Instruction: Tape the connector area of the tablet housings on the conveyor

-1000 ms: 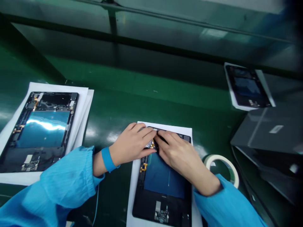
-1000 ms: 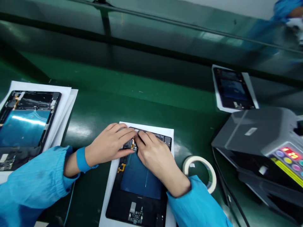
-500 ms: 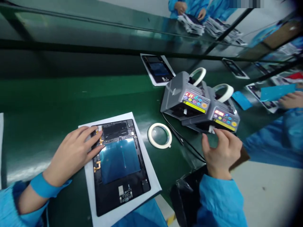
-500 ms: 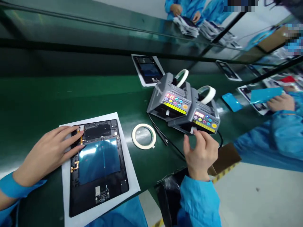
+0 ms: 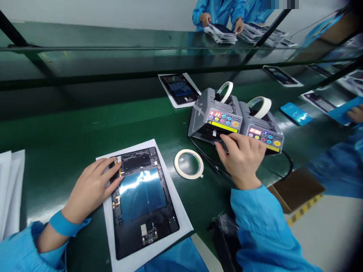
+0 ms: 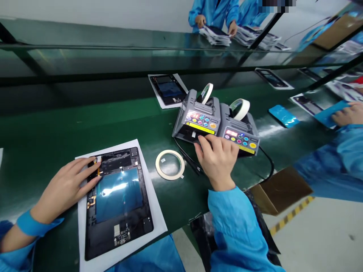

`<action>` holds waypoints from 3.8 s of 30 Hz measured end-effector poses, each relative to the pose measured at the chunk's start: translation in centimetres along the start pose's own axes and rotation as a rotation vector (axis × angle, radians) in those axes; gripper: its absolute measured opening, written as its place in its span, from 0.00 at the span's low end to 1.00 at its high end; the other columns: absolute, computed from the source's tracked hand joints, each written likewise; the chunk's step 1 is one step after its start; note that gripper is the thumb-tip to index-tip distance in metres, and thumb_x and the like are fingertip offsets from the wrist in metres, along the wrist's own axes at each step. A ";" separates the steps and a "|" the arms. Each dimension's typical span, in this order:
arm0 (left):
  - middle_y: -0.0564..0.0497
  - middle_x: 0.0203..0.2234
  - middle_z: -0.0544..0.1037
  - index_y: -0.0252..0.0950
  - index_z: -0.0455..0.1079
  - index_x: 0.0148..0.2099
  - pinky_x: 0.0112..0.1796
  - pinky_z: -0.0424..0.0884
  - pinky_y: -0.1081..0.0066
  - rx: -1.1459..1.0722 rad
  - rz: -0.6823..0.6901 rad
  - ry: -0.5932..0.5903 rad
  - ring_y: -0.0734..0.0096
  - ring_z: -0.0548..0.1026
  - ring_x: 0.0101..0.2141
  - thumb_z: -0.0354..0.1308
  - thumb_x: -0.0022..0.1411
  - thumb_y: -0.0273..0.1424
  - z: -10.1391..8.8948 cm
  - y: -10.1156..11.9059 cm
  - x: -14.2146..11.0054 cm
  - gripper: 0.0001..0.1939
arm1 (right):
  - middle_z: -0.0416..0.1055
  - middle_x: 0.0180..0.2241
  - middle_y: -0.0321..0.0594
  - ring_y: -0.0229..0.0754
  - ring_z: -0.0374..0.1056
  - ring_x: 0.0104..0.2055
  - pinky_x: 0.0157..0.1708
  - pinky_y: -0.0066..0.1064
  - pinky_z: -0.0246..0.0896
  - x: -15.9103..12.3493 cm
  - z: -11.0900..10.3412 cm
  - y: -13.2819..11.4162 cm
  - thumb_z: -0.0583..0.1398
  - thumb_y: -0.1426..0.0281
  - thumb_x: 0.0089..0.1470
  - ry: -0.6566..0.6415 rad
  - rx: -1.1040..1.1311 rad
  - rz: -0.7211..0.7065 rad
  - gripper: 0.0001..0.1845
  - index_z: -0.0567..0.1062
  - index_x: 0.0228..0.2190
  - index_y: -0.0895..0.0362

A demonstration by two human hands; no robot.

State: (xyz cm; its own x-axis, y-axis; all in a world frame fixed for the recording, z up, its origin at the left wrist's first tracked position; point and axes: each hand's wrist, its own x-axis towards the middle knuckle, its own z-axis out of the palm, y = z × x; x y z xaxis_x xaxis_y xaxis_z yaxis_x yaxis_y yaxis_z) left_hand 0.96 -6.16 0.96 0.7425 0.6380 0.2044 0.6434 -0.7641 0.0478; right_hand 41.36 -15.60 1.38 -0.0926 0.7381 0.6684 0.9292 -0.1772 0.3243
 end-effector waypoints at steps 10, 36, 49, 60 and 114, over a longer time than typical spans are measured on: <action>0.39 0.52 0.70 0.35 0.68 0.52 0.49 0.68 0.51 0.038 -0.004 -0.007 0.50 0.67 0.52 0.51 0.65 0.36 -0.1 0.6 -0.5 0.16 | 0.73 0.33 0.40 0.44 0.65 0.35 0.36 0.39 0.55 0.8 -1.8 -2.8 0.61 0.70 0.53 0.059 0.303 -0.007 0.04 0.76 0.33 0.53; 0.50 0.28 0.71 0.33 0.68 0.34 0.31 0.69 0.67 -0.195 -0.038 -0.112 0.66 0.70 0.30 0.47 0.66 0.29 2.5 7.5 7.4 0.10 | 0.68 0.42 0.46 0.47 0.62 0.41 0.39 0.41 0.60 2.5 1.3 -11.2 0.50 0.64 0.60 -0.600 1.020 -0.427 0.20 0.71 0.49 0.60; 0.51 0.26 0.70 0.33 0.68 0.33 0.30 0.66 0.68 -0.090 0.075 -0.062 0.67 0.68 0.29 0.49 0.65 0.26 2.5 6.7 7.1 0.09 | 0.71 0.39 0.45 0.45 0.62 0.36 0.35 0.38 0.58 2.6 0.9 -11.4 0.51 0.65 0.59 -0.477 0.880 -0.500 0.20 0.72 0.48 0.61; 0.41 0.40 0.73 0.26 0.70 0.45 0.36 0.67 0.64 0.013 0.198 -0.072 0.58 0.70 0.43 0.45 0.66 0.24 1.4 7.5 5.6 0.14 | 0.72 0.39 0.47 0.45 0.64 0.35 0.33 0.39 0.60 2.3 0.5 -11.6 0.53 0.64 0.57 -0.418 0.827 -0.520 0.21 0.73 0.47 0.63; 0.42 0.37 0.75 0.28 0.71 0.40 0.36 0.69 0.64 -0.043 0.197 -0.052 0.60 0.72 0.40 0.46 0.65 0.23 2.2 7.3 5.6 0.12 | 0.75 0.28 0.36 0.36 0.69 0.28 0.28 0.29 0.60 3.4 1.1 -13.2 0.61 0.72 0.54 -0.248 0.683 -0.366 0.05 0.75 0.35 0.60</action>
State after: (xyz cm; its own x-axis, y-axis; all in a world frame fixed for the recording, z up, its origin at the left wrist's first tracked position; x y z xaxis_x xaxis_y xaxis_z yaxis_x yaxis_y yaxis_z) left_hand 10.18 -7.93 0.33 0.8625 0.4791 0.1629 0.4770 -0.8772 0.0542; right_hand 29.12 -10.05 -1.35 -0.4255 0.8092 0.4052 0.8760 0.4807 -0.0401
